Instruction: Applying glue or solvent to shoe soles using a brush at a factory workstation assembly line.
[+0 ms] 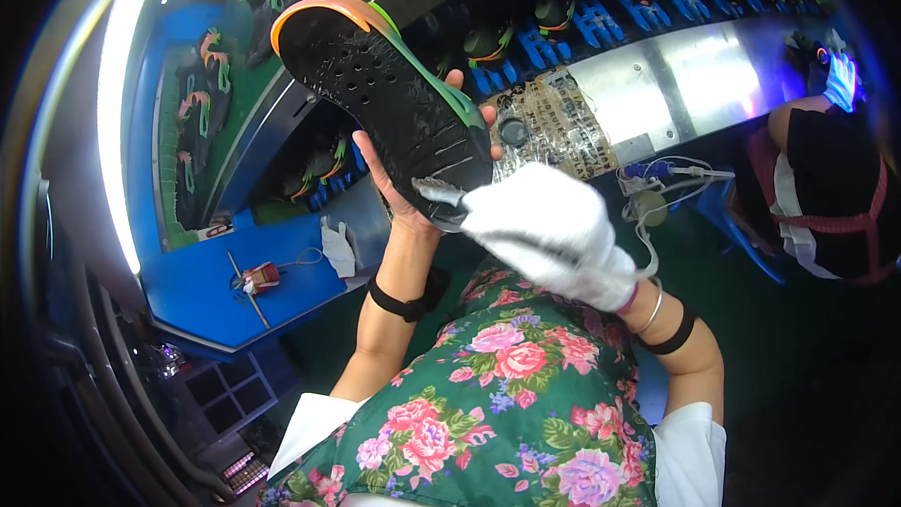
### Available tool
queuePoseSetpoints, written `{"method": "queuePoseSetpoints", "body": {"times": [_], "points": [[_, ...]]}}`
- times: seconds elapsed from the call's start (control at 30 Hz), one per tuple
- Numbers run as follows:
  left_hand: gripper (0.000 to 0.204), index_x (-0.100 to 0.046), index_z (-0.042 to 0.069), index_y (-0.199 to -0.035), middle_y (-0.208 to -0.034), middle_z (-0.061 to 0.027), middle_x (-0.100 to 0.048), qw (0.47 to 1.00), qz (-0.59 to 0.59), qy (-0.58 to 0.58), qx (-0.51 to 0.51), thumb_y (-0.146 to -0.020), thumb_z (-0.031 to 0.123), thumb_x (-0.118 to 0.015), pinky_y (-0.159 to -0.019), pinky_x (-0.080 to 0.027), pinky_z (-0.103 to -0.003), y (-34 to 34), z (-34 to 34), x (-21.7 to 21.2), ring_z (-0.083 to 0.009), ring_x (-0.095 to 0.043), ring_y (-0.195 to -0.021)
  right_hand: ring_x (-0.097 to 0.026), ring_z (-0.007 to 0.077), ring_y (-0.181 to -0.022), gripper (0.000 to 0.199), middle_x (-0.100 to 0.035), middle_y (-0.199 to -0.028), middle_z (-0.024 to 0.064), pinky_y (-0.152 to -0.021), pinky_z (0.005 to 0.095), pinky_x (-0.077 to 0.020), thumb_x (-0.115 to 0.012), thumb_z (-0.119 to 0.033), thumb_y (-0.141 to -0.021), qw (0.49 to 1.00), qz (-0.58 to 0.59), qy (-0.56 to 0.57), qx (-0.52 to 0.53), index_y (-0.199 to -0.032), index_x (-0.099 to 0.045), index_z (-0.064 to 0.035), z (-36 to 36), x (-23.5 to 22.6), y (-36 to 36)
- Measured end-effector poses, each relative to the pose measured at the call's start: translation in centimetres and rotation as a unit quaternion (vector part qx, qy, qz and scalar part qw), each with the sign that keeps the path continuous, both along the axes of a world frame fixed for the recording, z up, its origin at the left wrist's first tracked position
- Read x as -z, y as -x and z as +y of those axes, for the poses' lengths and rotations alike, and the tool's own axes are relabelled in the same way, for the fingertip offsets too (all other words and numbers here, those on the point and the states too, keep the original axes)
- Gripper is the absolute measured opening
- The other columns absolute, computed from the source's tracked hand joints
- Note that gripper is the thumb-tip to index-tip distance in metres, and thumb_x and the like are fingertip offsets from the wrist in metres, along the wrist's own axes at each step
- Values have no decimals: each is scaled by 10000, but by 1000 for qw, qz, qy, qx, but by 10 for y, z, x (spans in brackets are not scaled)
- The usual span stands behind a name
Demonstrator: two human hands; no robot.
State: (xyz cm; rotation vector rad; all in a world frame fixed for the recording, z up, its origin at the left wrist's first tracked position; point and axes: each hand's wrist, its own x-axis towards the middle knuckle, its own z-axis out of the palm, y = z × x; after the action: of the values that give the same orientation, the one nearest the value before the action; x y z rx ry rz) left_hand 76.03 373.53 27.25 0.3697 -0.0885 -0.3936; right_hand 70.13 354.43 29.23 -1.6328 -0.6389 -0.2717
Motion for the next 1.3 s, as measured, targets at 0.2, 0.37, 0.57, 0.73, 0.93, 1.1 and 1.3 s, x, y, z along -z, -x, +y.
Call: {"method": "queuePoseSetpoints", "body": {"times": [0.2, 0.37, 0.57, 0.73, 0.93, 1.1, 1.3], "points": [[998, -286, 158, -1590, -1650, -180, -220, 997, -5, 46, 69, -855, 772, -565, -937, -517, -654, -3, 9, 12, -529, -493, -1285, -725, 195, -896, 127, -764, -953, 82, -820, 329, -575, -788, -17, -810, 971, 181, -117, -106, -932, -774, -48, -1, 4, 8], [1006, -255, 153, -1603, -1650, -197, -206, 993, 6, 56, 100, -860, 748, -580, -965, -510, -646, -2, 14, 13, -560, -487, -1273, -723, 245, -862, 185, -759, -974, 111, -775, 356, -572, -800, 8, -757, 997, -29, 61, -29, -927, -761, -52, 6, -7, 7], [1012, -253, 145, -1603, -1642, -219, -215, 986, 30, 4, 167, -856, 749, -573, -979, -495, -659, -1, 18, 18, -576, -490, -1266, -730, 244, -877, 156, -761, -952, 120, -774, 343, -571, -788, -1, -781, 980, 129, -59, -141, -931, -765, -39, 0, 3, 4], [1054, -223, 72, -1596, -1565, -272, -330, 976, 41, 125, 172, -868, 782, -502, -996, -506, -634, -3, 13, 24, -567, -555, -1197, -721, 263, -838, 231, -756, -956, 115, -731, 348, -564, -823, 16, -727, 996, -50, 79, -3, -937, -765, -61, 5, -8, 7], [1044, -247, 55, -1585, -1551, -266, -352, 980, 18, 126, 155, -873, 770, -514, -971, -519, -617, -10, 18, 25, -545, -580, -1158, -724, 248, -833, 163, -757, -928, 114, -737, 353, -569, -815, 6, -737, 986, 93, -46, -129, -883, -766, -49, 9, -13, 9], [884, -329, 37, -1557, -1513, -266, -437, 981, 67, 62, 173, -948, 657, -487, -1032, -488, -618, -8, 26, 21, -510, -562, -1244, -725, 256, -895, 287, -760, -1041, 107, -791, 352, -573, -795, 8, -750, 997, -20, 58, -38, -1026, -774, -71, -5, -8, -5], [853, -353, 50, -1557, -1544, -304, -379, 970, 166, -18, 176, -944, 631, -477, -1056, -443, -631, -21, 39, 26, -509, -541, -1269, -702, 283, -939, 401, -738, -1123, 106, -800, 373, -564, -797, -24, -731, 980, -64, 111, -150, -1125, -752, -83, -2, -5, 8]]}}
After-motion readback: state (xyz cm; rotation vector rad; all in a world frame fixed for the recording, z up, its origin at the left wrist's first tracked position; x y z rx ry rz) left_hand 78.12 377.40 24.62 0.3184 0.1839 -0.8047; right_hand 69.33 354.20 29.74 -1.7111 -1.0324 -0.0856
